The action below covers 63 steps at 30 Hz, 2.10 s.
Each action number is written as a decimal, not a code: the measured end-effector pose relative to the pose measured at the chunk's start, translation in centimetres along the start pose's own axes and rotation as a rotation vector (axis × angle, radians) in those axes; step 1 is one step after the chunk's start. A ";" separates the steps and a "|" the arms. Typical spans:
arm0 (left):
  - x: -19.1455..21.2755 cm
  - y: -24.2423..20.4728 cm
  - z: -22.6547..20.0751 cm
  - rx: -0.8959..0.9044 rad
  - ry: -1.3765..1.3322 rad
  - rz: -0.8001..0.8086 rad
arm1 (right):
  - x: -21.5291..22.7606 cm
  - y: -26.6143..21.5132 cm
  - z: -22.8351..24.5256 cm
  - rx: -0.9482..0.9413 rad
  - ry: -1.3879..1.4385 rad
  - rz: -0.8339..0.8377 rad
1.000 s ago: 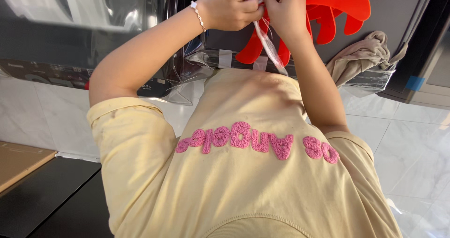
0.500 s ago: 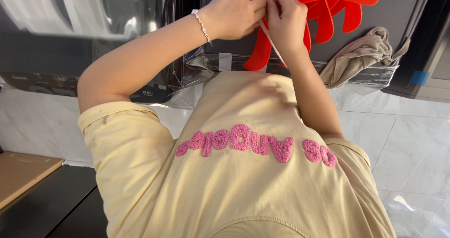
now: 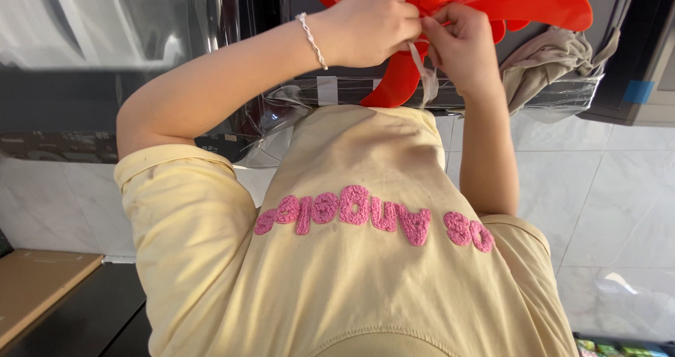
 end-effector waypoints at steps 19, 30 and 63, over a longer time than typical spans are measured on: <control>-3.2 -3.1 -2.2 -0.070 1.232 0.181 | -2.4 2.3 0.6 0.127 0.443 -0.018; -4.2 -5.9 -0.1 0.007 1.206 0.126 | -5.8 2.4 2.5 0.097 0.801 0.221; -4.8 -1.6 4.0 0.483 -0.483 0.083 | -3.3 -4.2 -1.0 0.266 0.165 -0.203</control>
Point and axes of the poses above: each hand's wrist, its own y-axis towards the middle knuckle, its own x-axis out of the back of the hand, z = x × y, the point moved 7 cm from there along y, towards the middle knuckle, and after that the axes turned 1 degree about -y, right-handed, at the moved point
